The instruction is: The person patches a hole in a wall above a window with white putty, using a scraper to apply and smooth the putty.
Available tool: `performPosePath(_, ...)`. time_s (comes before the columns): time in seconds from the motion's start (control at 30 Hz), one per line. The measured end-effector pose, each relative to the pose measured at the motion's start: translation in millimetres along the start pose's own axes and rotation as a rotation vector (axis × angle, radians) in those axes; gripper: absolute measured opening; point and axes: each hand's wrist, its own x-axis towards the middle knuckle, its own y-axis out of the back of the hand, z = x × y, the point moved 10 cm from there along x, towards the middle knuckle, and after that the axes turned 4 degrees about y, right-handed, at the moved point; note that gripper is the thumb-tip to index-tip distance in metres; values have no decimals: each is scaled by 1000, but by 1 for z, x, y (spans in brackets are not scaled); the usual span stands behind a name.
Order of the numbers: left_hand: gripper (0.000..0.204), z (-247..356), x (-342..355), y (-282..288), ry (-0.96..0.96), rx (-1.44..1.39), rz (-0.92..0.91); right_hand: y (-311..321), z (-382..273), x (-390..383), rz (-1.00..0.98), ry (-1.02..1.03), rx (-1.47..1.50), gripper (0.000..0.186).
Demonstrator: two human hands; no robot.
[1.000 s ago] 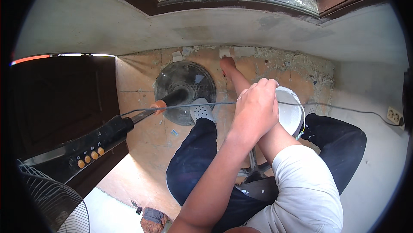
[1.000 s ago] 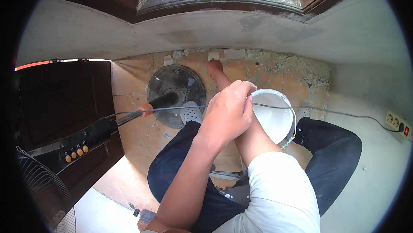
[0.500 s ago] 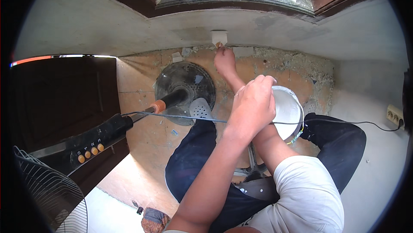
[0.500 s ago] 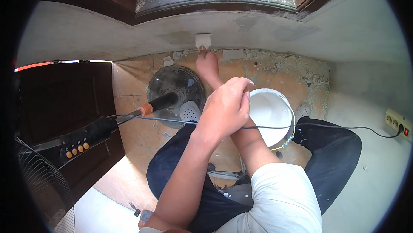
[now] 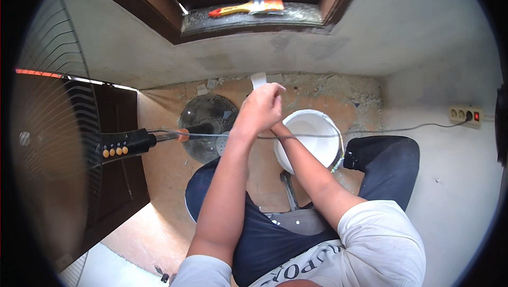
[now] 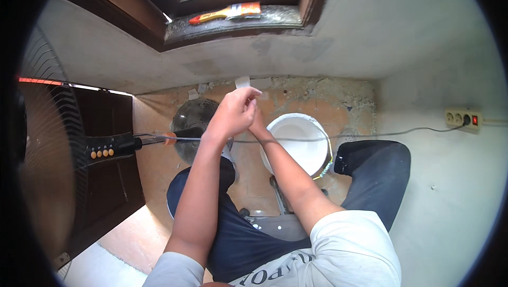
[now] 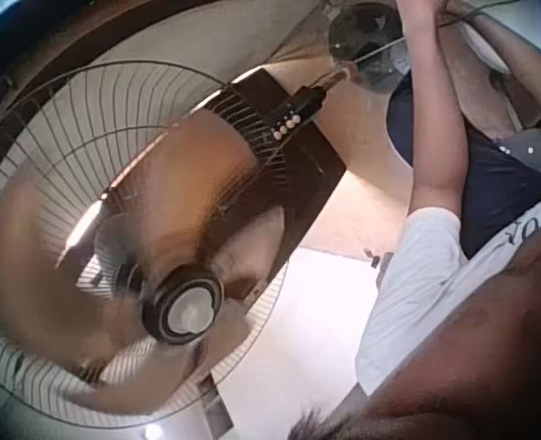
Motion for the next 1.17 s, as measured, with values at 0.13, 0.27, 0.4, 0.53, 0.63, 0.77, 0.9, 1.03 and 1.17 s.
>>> performPosePath(0.13, 21, -2, -6, 0, 31, 37, -43, 35, 53, -40, -256, -329, -227, 32)
performPosePath(0.27, 21, 4, -23, -7, 15, 96, -94, 91, 56, -72, -395, -379, -467, 38)
performPosePath(0.4, 21, 16, -58, -19, 2, 149, -143, 140, 50, -101, -495, -356, -569, 38)
performPosePath(0.53, 22, 32, -103, -30, 93, 130, -246, 187, 66, -143, -531, -436, -685, 38)
performPosePath(0.63, 26, 57, -137, -26, 169, 69, -278, 200, 84, -171, -633, -545, -695, 38)
performPosePath(0.77, 31, 102, -182, -29, 133, 151, -307, 196, 101, -199, -815, -764, -710, 39)
performPosePath(0.9, 34, 114, -213, -54, 186, 151, -335, 186, 99, -191, -785, -770, -653, 46)
performPosePath(1.03, 35, 88, -217, -98, 243, 182, -408, 177, 107, -194, -650, -898, -366, 33)
performPosePath(1.17, 45, 28, -213, -135, 401, 280, -640, 176, 127, -196, -631, -950, -435, 28)
